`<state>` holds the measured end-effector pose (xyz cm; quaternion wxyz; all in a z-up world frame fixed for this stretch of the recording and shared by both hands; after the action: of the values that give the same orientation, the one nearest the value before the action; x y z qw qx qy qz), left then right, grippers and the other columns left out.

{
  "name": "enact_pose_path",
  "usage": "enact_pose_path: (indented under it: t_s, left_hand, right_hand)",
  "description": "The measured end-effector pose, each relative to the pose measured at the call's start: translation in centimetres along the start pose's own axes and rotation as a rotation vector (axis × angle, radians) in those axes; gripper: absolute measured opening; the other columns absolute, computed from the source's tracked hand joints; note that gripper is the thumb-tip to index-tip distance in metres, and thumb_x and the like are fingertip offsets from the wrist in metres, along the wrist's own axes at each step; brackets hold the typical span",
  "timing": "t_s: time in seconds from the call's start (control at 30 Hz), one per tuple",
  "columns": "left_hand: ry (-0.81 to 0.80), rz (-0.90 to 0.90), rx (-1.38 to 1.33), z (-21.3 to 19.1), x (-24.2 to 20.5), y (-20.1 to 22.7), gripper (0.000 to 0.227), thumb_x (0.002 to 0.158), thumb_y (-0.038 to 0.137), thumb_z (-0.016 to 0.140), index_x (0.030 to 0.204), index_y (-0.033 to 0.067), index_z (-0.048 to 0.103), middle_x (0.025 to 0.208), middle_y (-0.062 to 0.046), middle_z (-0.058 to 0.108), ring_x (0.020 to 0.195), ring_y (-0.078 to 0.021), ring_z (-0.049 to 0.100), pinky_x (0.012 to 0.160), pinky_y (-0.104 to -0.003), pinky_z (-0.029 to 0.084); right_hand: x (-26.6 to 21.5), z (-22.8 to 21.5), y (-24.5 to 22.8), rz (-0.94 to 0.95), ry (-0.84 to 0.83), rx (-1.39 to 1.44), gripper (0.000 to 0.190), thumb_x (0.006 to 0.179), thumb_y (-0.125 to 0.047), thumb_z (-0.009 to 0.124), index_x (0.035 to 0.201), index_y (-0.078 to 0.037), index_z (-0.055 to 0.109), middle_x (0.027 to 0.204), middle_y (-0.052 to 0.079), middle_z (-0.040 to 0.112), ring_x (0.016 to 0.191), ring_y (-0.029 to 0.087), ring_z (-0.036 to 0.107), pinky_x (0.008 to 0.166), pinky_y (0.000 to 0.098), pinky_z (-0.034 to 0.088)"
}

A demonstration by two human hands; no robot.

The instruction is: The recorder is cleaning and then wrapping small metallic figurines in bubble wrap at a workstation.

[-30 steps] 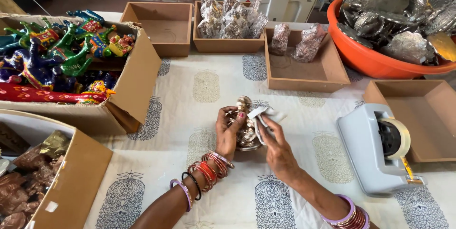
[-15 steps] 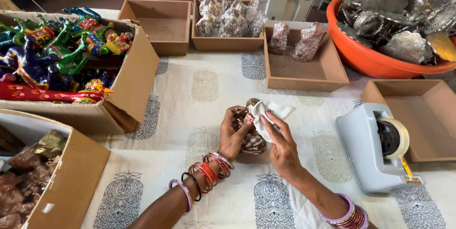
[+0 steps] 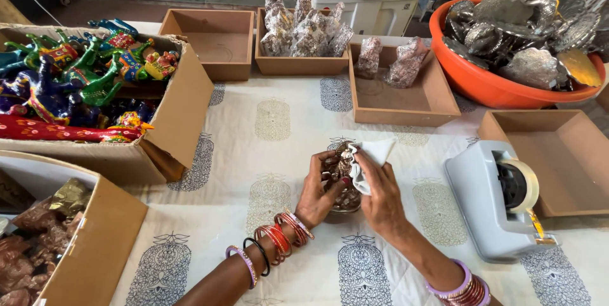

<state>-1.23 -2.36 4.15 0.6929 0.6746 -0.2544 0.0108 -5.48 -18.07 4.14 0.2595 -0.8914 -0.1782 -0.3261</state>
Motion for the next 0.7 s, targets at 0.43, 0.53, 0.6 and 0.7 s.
enact_pose_path:
  t_s: [0.43,0.53,0.6,0.7]
  left_hand:
    - [0.151,-0.106,-0.197,-0.3,0.0,-1.7,0.060,0.090,-0.011,0.060,0.143,0.0038,0.036,0.128,-0.019,0.064,0.115,-0.0230,0.067,0.095,-0.035,0.059]
    - [0.130,-0.070,-0.186,-0.1,-0.4,-2.1,0.056,0.090,-0.013,0.062,0.139,0.0022,0.041,0.129,-0.018,0.063,0.117,-0.0223,0.066,0.097,-0.035,0.058]
    - [0.133,-0.161,-0.147,0.3,-0.6,-1.4,0.053,0.088,-0.009,0.064,0.135,0.0033,0.042,0.125,-0.019,0.063,0.106,-0.0238,0.067,0.085,-0.036,0.060]
    - [0.051,-0.251,0.063,1.2,-1.2,-1.3,0.050,0.091,-0.001,0.066,0.134,0.0061,0.041,0.121,-0.015,0.072,0.110,-0.0188,0.073,0.088,-0.031,0.063]
  right_hand:
    - [-0.1,0.2,-2.9,-0.216,-0.106,-0.341,0.065,0.078,0.012,0.064,0.142,0.009,0.051,0.142,0.024,0.054,0.120,0.036,0.056,0.099,0.0471,0.049]
    - [-0.3,0.2,-2.4,-0.183,-0.055,-0.257,0.060,0.085,0.011,0.063,0.144,0.002,0.054,0.143,0.014,0.056,0.114,0.031,0.057,0.099,0.0416,0.050]
    - [0.2,-0.4,-2.4,-0.131,0.004,-0.262,0.063,0.085,0.016,0.059,0.145,-0.001,0.053,0.148,0.011,0.054,0.115,0.030,0.055,0.099,0.0397,0.049]
    - [0.7,-0.7,-2.0,0.059,-0.051,-0.153,0.078,0.073,0.027,0.047,0.148,0.004,0.050,0.154,0.015,0.052,0.106,0.030,0.051,0.092,0.0396,0.048]
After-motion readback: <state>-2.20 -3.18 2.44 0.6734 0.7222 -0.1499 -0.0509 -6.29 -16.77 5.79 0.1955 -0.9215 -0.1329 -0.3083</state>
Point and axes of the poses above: each hand's wrist, its own x-axis towards the middle knuckle, its own z-axis out of the palm, y = z × x, the point moved 3 cm from there along x, towards the middle knuckle
